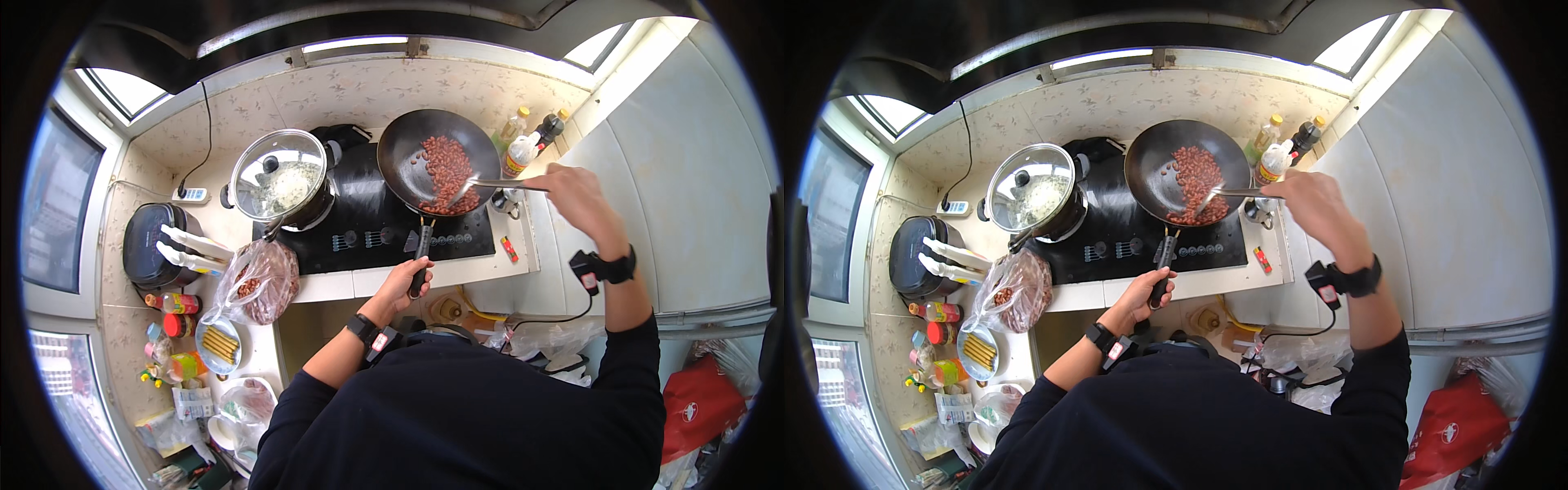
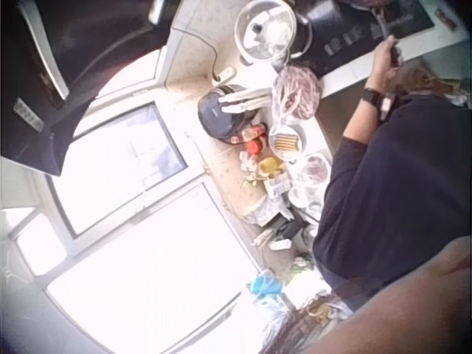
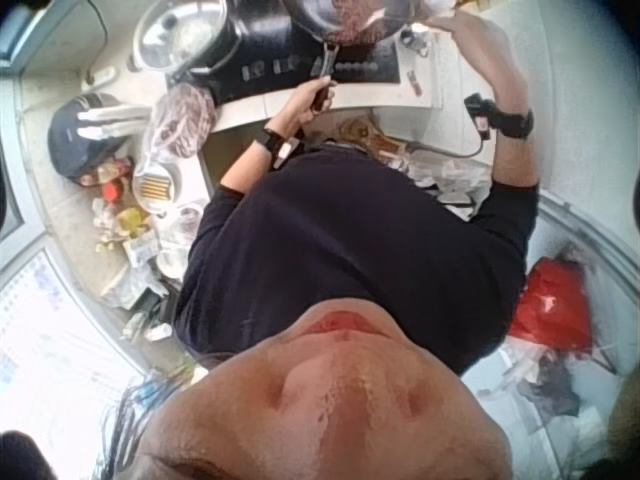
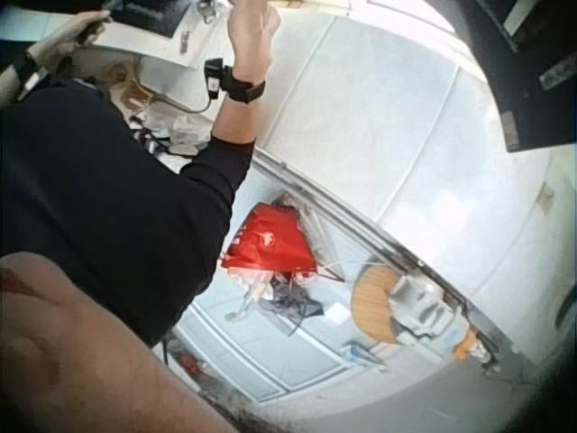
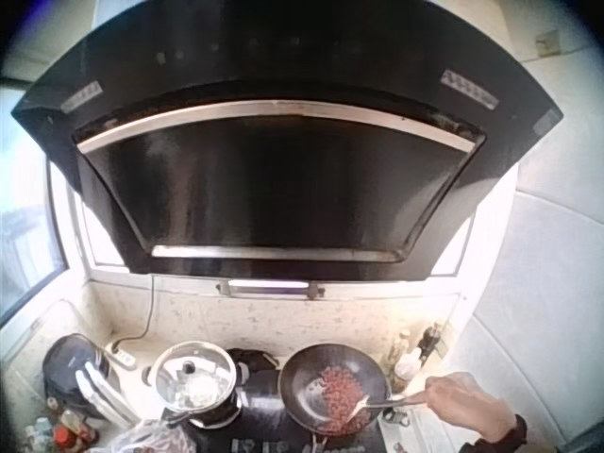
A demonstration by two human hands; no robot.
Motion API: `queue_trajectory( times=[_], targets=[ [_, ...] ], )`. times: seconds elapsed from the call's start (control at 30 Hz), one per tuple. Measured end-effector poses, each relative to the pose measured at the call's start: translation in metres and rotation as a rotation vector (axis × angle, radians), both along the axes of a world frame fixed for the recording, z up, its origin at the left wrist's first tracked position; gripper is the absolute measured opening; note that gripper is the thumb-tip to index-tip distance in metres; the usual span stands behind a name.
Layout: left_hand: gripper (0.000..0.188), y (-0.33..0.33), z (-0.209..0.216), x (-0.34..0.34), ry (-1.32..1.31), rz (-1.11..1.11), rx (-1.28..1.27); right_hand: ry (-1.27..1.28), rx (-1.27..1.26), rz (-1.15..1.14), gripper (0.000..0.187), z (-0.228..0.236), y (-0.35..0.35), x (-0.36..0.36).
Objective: The person stirs peanuts in a wok on an induction cooktop using a metal spatula. They briefly rinse the spatula at the sink and return to stirring. The clip ends while the peanuts are still cooking.
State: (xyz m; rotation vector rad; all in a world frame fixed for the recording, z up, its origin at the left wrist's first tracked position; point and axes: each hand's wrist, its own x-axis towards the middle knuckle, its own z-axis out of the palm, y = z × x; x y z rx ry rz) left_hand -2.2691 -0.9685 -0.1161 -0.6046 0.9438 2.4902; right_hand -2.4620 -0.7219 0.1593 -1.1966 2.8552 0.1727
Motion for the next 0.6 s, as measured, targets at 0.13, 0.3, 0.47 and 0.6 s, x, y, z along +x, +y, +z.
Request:
queue_trajectory(
  times=[0.13, 0.3, 0.47, 0.6],
  targets=[
    [0.027, 0.0, 0.001, -0.002, -0.013, -0.003, 0.018, 0.037, -0.005, 0.023, 0.036, -0.005, -0.002, 0.002],
    [0.028, 0.0, 0.003, -0.002, -0.014, -0.007, 0.005, 0.132, -0.203, -0.063, 0.034, -0.088, -0.038, -0.033],
    [0.029, 0.001, 0.003, 0.001, -0.016, -0.005, -0.001, 0.23, -0.408, -0.145, 0.034, -0.122, -0.06, -0.063],
    [0.028, 0.0, 0.002, 0.001, -0.007, -0.002, 0.002, 0.016, -0.114, -0.097, 0.033, -0.096, -0.056, -0.043]
  ],
)
